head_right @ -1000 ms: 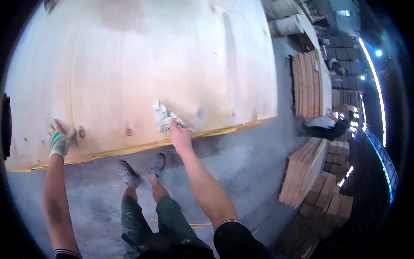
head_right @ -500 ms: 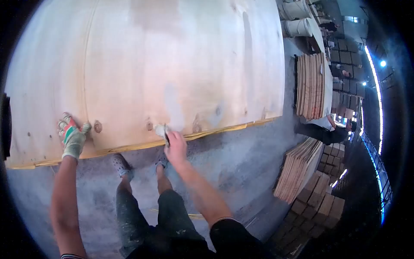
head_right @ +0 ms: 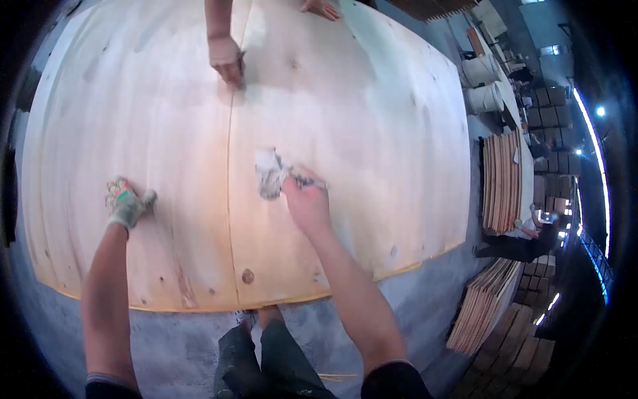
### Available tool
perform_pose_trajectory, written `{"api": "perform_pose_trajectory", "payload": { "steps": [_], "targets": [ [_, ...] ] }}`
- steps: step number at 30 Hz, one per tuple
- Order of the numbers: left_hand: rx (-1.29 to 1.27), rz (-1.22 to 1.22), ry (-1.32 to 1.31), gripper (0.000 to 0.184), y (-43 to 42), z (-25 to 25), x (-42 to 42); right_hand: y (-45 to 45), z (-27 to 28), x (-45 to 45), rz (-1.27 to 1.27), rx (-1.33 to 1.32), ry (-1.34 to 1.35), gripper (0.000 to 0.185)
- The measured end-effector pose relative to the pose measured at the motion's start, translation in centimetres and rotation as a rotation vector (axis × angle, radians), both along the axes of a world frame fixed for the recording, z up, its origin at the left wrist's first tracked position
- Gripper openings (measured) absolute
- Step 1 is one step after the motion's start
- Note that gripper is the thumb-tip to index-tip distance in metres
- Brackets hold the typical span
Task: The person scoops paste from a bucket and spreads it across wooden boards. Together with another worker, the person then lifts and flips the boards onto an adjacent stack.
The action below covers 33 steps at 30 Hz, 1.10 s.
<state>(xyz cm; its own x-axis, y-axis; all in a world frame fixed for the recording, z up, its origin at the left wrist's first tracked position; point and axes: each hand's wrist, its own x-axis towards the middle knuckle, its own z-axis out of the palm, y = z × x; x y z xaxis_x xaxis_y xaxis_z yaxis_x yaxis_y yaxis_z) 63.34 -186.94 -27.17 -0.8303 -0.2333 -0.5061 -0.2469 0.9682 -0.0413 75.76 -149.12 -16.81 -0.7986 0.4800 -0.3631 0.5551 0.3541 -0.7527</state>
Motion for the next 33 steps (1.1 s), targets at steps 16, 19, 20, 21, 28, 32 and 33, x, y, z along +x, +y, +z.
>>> {"api": "perform_pose_trajectory", "payload": {
  "steps": [16,19,20,21,28,32,33],
  "targets": [
    [0.069,0.162,-0.119,0.114,0.1,-0.7,-1.3,-1.2,-12.9,-14.9,0.827,0.478,0.197,0.029],
    [0.030,0.083,-0.097,0.107,1.0,0.8,-1.3,-4.4,-12.6,-2.8,0.826,0.383,0.193,0.036],
    [0.004,0.053,-0.073,0.102,1.1,1.5,-1.0,-6.5,-12.3,1.8,0.756,0.361,0.210,0.035],
    [0.005,0.031,-0.080,0.102,0.6,2.1,-0.8,-8.4,-11.9,6.3,0.700,0.350,0.187,0.034],
    [0.252,-0.388,0.166,0.097,-12.4,0.5,6.6,-13.8,-10.9,26.1,0.016,0.240,-0.288,0.028],
    [0.049,-0.150,-0.078,0.102,-20.1,1.7,13.3,-14.8,-11.0,18.8,-0.298,0.062,-0.451,0.023],
    [0.046,-0.143,-0.007,0.103,-21.3,-0.4,14.4,-15.3,-12.1,18.2,-0.108,0.192,-0.193,0.026]
  ]
}}
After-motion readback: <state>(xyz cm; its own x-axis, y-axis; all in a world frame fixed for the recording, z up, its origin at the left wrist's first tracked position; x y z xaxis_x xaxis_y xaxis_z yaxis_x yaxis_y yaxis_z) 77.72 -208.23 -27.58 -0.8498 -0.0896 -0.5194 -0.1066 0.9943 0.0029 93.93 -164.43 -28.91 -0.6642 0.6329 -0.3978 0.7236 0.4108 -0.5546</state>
